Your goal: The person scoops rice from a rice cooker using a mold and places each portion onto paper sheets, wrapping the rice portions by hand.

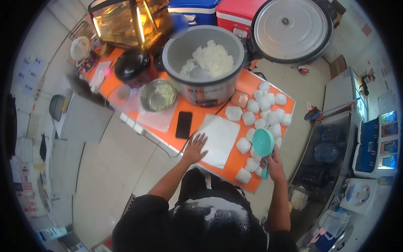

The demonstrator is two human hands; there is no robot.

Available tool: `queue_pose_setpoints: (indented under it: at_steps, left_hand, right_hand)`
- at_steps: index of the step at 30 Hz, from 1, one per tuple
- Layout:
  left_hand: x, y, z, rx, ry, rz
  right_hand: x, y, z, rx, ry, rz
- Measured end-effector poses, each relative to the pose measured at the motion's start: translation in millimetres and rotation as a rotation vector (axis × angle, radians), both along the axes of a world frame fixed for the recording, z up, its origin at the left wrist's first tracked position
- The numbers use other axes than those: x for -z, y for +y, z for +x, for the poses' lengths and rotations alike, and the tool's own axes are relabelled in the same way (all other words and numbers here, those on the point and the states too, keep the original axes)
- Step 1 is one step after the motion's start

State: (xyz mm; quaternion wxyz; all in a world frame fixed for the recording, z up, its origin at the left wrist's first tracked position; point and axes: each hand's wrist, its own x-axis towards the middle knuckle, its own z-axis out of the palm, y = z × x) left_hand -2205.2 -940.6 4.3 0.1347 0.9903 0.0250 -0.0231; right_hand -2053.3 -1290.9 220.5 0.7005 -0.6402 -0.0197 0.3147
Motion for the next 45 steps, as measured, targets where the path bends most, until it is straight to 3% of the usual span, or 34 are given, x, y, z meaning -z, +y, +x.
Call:
queue_pose_setpoints:
  at_steps: [2,4,6,7,8,14,16,17,18,20,21,23,25,27,29,33,35,36,38,39,43,45]
  left_hand:
    - [3,17,1,0.094,0.043,-0.111]
    - [-1,22,5,0.119,0.150,-0.159]
    - [-28,31,13,0.135,0.150,-0.351]
    - [-14,33,10,0.063,0.029,-0.566]
    - [-38,42,19,-0.016,0.121,-0.772]
    - [-138,139,66,-0.135,-0.077,-1.024]
    - [-165,174,91,-0.312,-0.361,-0.986]
    - [-177,189,107,-0.302,-0.354,-0.987]
    - [-186,198,123,-0.291,-0.394,-1.001]
    - [-188,201,132,-0.279,-0.402,-1.030]
    - [-183,201,133,-0.234,-0.373,-0.990]
    - [-179,205,134,-0.169,-0.330,-0.960]
    - [-178,210,132,-0.155,-0.283,-0.916]
    - [-175,211,131,-0.154,-0.262,-0.938]
    - [-177,216,129,-0.155,-0.231,-0.950]
    - [-178,220,126,-0.112,-0.174,-0.968]
    - [-177,224,126,-0.088,-0.136,-0.949]
    - [-179,226,127,-0.088,-0.132,-1.003]
    - [-177,227,126,-0.093,-0.127,-1.059]
    - [-173,228,124,-0.090,-0.102,-1.028]
    - [-177,232,124,-0.070,-0.048,-0.981]
    - [-177,232,124,-0.076,-0.027,-1.025]
  right_hand:
    - [-53,47,17,0.028,-0.079,-0.017]
    - [-96,100,46,-0.119,-0.351,-0.323]
    - [-136,177,83,-0.199,-0.791,-0.571]
    - [-146,219,106,-0.220,-0.868,-0.644]
    - [-155,260,135,-0.248,-0.945,-0.716]
    - [-24,434,316,-0.571,-0.996,-1.364]
    - [76,450,338,-0.441,-1.057,-1.362]
    - [104,456,343,-0.308,-1.125,-1.351]
    - [94,467,331,-0.305,-1.113,-1.359]
    - [53,493,285,-0.209,-0.701,-1.191]
    - [50,497,279,-0.199,-0.677,-1.203]
    - [44,500,275,-0.537,-0.495,-1.178]
    - [32,511,245,-0.973,-0.689,-1.029]
    - [30,524,209,-1.143,-0.587,-1.105]
    - [21,517,210,-1.800,-0.668,-1.072]
    - [-46,477,237,-1.182,0.163,-0.929]
    - [-22,450,276,-1.084,0.623,-0.690]
    - [-21,449,271,-1.085,0.635,-0.684]
    - [-22,445,259,-1.026,-0.701,-1.023]
    - [-13,447,245,-1.014,-0.785,-1.053]
    - [8,447,240,-0.981,-0.519,-1.171]
    - [3,465,222,-1.081,-0.140,-1.027]
